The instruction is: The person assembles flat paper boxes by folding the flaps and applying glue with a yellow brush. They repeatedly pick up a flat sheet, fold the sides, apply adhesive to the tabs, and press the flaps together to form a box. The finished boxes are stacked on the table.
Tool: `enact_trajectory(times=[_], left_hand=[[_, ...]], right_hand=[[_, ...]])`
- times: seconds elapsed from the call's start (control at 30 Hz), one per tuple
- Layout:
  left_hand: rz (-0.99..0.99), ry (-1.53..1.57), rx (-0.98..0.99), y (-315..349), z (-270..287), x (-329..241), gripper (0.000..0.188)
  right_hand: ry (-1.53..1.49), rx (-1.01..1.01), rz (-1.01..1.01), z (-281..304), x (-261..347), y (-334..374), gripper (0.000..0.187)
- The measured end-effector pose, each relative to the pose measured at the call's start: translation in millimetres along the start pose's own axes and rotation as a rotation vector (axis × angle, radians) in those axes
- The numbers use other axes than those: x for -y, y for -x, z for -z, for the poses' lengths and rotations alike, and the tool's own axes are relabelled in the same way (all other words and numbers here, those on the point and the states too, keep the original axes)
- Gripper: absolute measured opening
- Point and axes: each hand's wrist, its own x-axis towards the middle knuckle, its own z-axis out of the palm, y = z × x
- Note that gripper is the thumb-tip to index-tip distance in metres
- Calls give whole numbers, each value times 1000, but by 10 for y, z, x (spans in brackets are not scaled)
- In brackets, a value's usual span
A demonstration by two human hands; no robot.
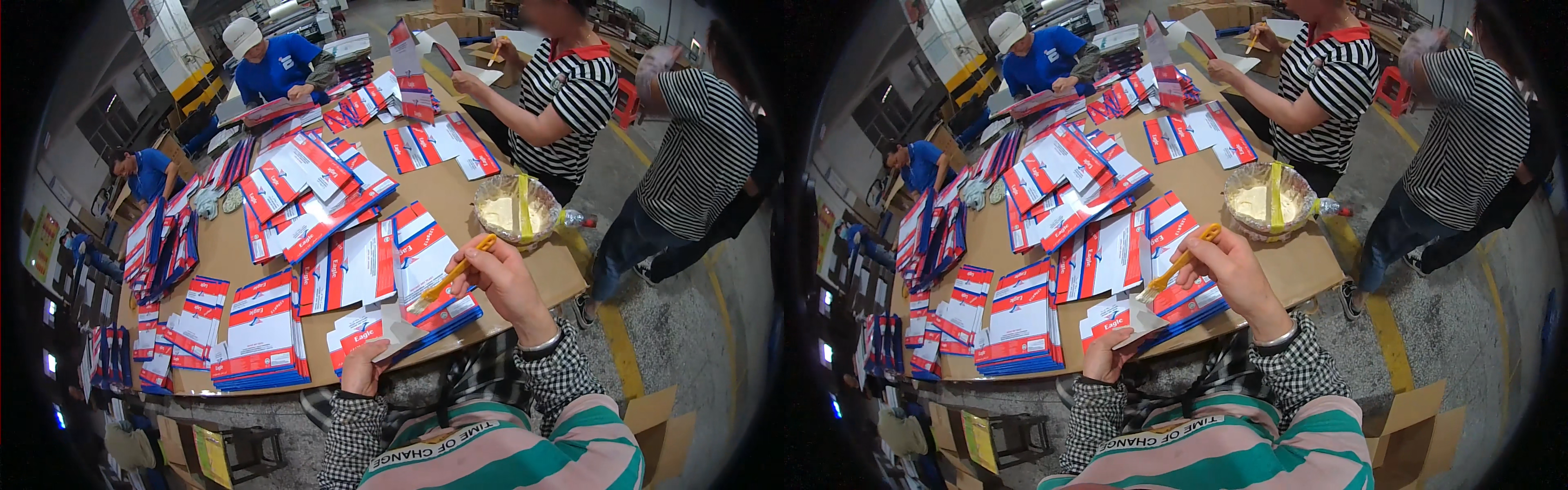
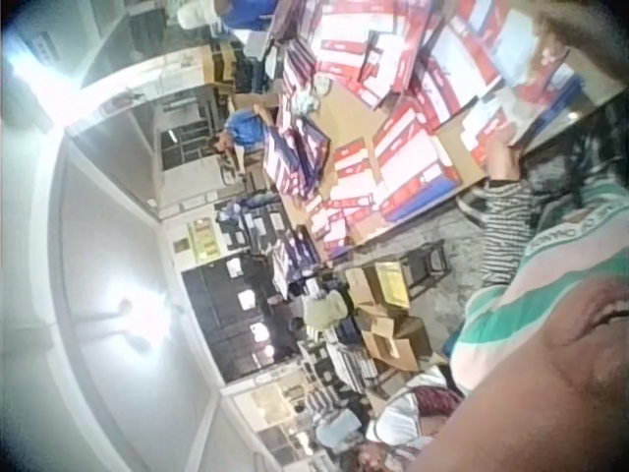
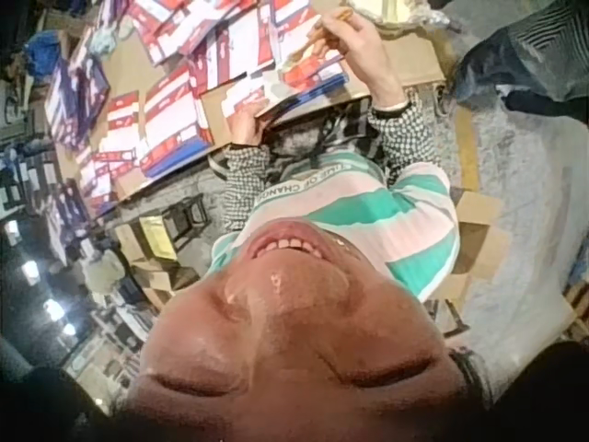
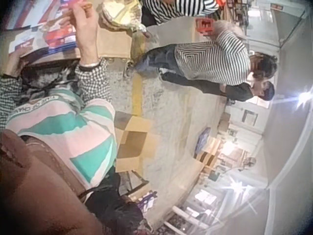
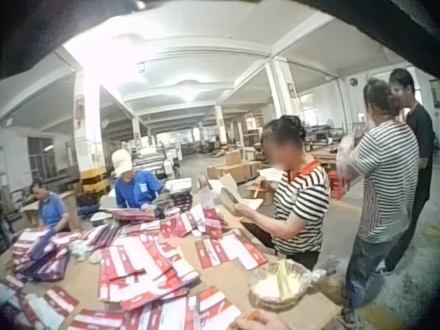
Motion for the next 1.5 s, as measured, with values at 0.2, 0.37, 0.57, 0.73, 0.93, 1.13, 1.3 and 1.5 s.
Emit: enact_trajectory(times=[0.2, 0.37, 0.57, 0.73, 0.93, 1.13, 1.3, 1.5], left_hand=[[-145, -79, -75, 84, -98, 40, 15], [-197, -76, -90, 43, -32, 135, 21], [-277, -229, -64, 38, -206, 231, 22], [-208, -167, -144, 31, -254, 261, 21], [-193, -194, -160, 19, -311, 251, 22], [-197, -200, -124, -32, -278, 329, 23], [-221, -139, -132, -32, -274, 358, 24], [-221, -173, -103, -38, -250, 375, 22]], right_hand=[[-8, 29, 13, -47, 38, 23, 18], [93, 11, 15, -130, -157, 64, 12], [193, -111, 93, -20, -296, 292, 10], [280, -78, -15, -18, -496, 330, 13], [371, -26, -73, -22, -620, 332, 10], [452, 16, -91, -49, -690, 372, 10], [493, 23, -114, -73, -633, 381, 9], [520, 82, -154, -132, -629, 368, 8]])
